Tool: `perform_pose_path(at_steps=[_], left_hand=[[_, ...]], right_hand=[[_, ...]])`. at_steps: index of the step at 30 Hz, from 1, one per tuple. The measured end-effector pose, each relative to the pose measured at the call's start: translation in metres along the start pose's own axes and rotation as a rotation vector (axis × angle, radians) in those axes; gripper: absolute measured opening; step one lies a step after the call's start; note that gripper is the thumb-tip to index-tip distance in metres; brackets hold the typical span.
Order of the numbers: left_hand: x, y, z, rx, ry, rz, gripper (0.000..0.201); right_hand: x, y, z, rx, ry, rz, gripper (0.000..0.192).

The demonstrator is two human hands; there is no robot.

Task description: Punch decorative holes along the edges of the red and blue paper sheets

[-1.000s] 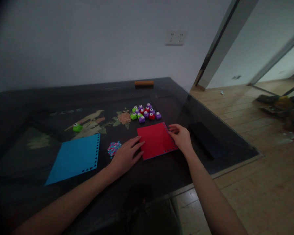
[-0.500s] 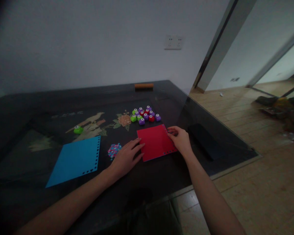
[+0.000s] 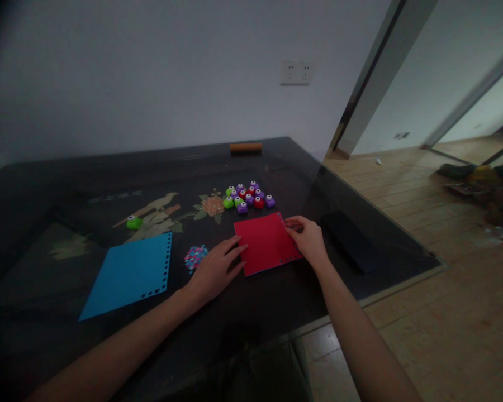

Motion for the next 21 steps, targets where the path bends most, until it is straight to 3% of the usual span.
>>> perform_pose_path(at_steps=[14, 21], left_hand=[[0.0, 0.008, -0.001, -0.02, -0.012, 0.069, 0.033], [0.002, 0.044, -0.003, -0.035, -0.073, 0.134, 0.03]], right_hand=[[0.001, 0.005, 0.001, -0.019, -0.001, 0.045, 0.022], [0.0, 0.008, -0.002, -0.001, 0.0, 0.062, 0.021]])
Point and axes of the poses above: each hand's wrist, its own x-axis towards the middle knuckle, its own y-axis out of the back of the hand, z = x × y, the point moved 10 cm from there along x, towards the middle knuckle, and after that the axes turned 12 degrees about -y, right-handed, at the moved point
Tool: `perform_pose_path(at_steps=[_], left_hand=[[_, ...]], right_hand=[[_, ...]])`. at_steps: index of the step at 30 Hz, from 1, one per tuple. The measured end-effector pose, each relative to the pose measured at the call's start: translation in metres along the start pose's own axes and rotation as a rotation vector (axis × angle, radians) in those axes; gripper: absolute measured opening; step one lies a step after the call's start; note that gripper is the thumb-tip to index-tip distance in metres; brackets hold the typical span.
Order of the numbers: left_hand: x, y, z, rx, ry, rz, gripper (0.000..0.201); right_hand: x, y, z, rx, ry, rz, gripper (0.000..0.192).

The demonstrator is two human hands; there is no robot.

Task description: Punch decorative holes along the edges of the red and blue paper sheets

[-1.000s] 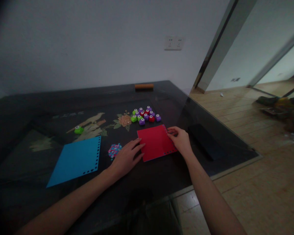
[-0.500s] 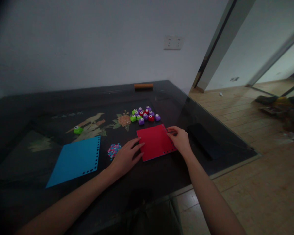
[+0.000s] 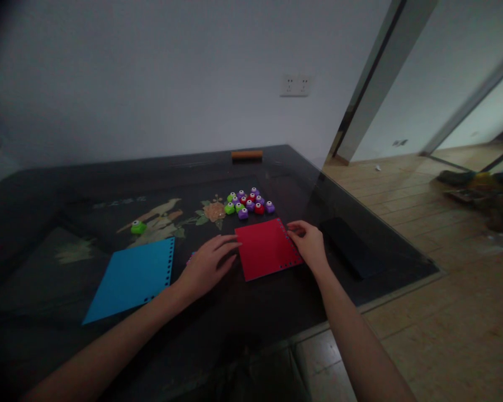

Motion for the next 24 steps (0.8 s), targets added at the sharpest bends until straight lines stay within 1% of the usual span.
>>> perform_pose_path(at_steps=[2, 4, 6, 9, 13, 14, 16, 18, 20, 22, 24], left_hand=[[-0.007, 0.018, -0.01, -0.005, 0.019, 0.033, 0.029], [-0.022, 0.035, -0.027, -0.005, 0.068, 0.047, 0.028], [-0.045, 0.052, -0.052, 0.018, 0.135, 0.051, 0.028], [-0.091, 0.078, -0.098, 0.109, 0.257, 0.095, 0.03], [-0.153, 0.111, -0.158, 0.21, 0.444, 0.196, 0.033], [-0.164, 0.115, -0.17, 0.205, 0.48, 0.188, 0.034], [-0.177, 0.121, -0.185, 0.196, 0.518, 0.184, 0.035], [-0.182, 0.126, -0.191, 0.192, 0.527, 0.189, 0.034], [-0.184, 0.128, -0.193, 0.182, 0.519, 0.187, 0.033], [-0.184, 0.125, -0.194, 0.154, 0.506, 0.163, 0.033], [-0.185, 0.12, -0.196, 0.117, 0.505, 0.131, 0.032]], right_hand=[[0.0, 0.001, 0.0, 0.005, 0.0, 0.004, 0.021], [0.0, 0.001, 0.0, 0.008, 0.003, 0.004, 0.023], [0.0, 0.001, -0.001, 0.009, 0.012, 0.001, 0.025], [0.0, 0.001, -0.002, 0.006, 0.025, -0.004, 0.026], [-0.001, -0.002, -0.001, 0.011, 0.018, -0.008, 0.028], [-0.002, -0.003, -0.002, 0.014, 0.015, -0.01, 0.029], [-0.005, -0.006, -0.007, 0.017, 0.023, -0.017, 0.031], [-0.009, -0.011, -0.021, 0.008, 0.057, -0.035, 0.031], [-0.015, -0.019, -0.045, -0.007, 0.118, -0.075, 0.029], [-0.023, -0.035, -0.075, -0.021, 0.193, -0.148, 0.025], [-0.033, -0.06, -0.112, -0.037, 0.289, -0.237, 0.021]])
Point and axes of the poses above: each hand's wrist, its own x-axis towards the middle knuckle, its own y-axis out of the back of the hand, z = x × y, the point moved 10 cm from there along x, towards the middle knuckle, and after that the axes turned 12 degrees about -y, right-handed, at the moved point
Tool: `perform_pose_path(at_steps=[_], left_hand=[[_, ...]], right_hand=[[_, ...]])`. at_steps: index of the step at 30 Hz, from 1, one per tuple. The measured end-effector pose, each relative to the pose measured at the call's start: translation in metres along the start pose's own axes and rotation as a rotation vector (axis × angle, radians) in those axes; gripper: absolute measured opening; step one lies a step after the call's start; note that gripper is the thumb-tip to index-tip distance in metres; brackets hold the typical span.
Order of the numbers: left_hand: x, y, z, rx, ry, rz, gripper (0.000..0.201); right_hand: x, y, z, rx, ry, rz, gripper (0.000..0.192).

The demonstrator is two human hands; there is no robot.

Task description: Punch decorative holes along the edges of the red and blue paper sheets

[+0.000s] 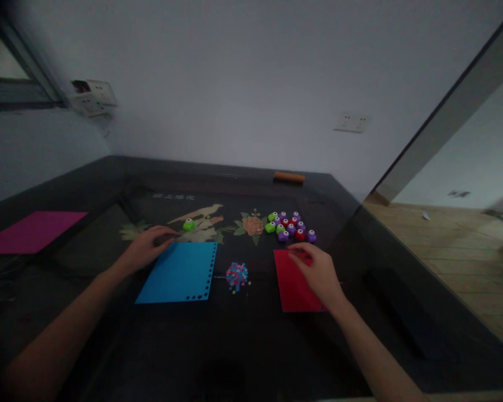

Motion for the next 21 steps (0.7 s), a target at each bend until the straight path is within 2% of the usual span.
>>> perform_pose_path(at_steps=[3, 5, 7, 9, 11, 14, 21], left_hand=[[-0.002, -0.004, -0.004, -0.027, 0.016, -0.042, 0.032], [-0.004, -0.004, -0.007, -0.037, 0.033, -0.065, 0.035], [-0.007, -0.004, -0.009, -0.05, 0.052, -0.092, 0.039], [-0.009, -0.004, -0.009, -0.064, 0.066, -0.122, 0.043], [-0.01, -0.006, -0.009, -0.077, 0.073, -0.154, 0.047], [-0.012, -0.011, -0.007, -0.09, 0.084, -0.193, 0.054], [-0.012, -0.018, -0.004, -0.053, 0.109, -0.243, 0.052]], right_hand=[[0.008, -0.057, -0.056, -0.037, 0.153, -0.212, 0.019], [0.011, -0.102, -0.085, -0.171, 0.233, -0.331, 0.023], [0.016, -0.14, -0.102, -0.283, 0.249, -0.391, 0.024], [0.022, -0.167, -0.116, -0.315, 0.258, -0.412, 0.025], [0.028, -0.185, -0.124, -0.349, 0.262, -0.408, 0.024], [0.031, -0.199, -0.13, -0.394, 0.272, -0.405, 0.033], [0.028, -0.21, -0.127, -0.421, 0.253, -0.436, 0.038]])
Point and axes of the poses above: each hand's wrist, its own x-axis towards the middle knuckle, its own y-axis out of the back of the hand, z = x × y, the point moved 10 cm from there along x, towards the middle knuckle, and after that the axes turned 12 degrees about -y, right-handed, at the moved point
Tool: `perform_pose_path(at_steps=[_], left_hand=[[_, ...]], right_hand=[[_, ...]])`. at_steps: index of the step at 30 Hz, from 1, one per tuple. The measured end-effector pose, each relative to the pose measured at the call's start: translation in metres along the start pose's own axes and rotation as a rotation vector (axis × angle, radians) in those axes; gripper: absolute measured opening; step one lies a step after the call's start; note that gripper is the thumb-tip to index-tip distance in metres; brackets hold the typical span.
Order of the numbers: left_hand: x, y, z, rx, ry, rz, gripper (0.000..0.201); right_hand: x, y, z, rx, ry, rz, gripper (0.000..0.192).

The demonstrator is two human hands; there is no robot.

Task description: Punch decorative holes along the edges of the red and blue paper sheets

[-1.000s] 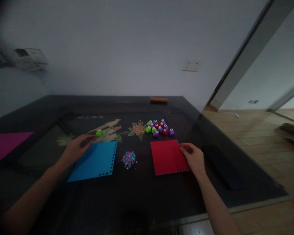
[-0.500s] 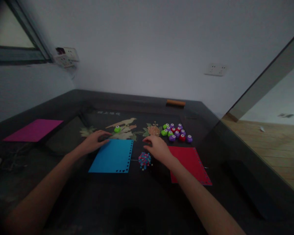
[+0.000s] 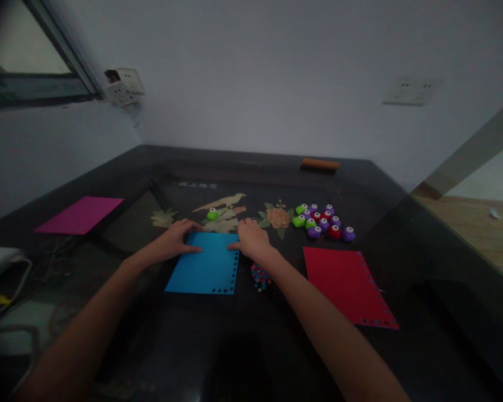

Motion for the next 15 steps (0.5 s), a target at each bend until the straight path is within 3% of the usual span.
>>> perform_pose_path(at_steps=[8, 15], left_hand=[[0.0, 0.0, 0.001, 0.022, 0.048, -0.025, 0.057], [0.0, 0.009, 0.004, -0.03, 0.06, 0.045, 0.043]], right_hand=[[0.008, -0.006, 0.009, 0.146, -0.019, -0.04, 0.037], [0.017, -0.009, 0.016, 0.402, -0.043, -0.109, 0.024]])
Point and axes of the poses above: each hand's wrist, its own x-axis towards the middle knuckle, its own y-axis out of the back of the hand, z = x × y, the point moved 10 cm from there along x, towards the middle knuckle, and after that the axes turned 12 degrees about -y, right-handed, at the moved point
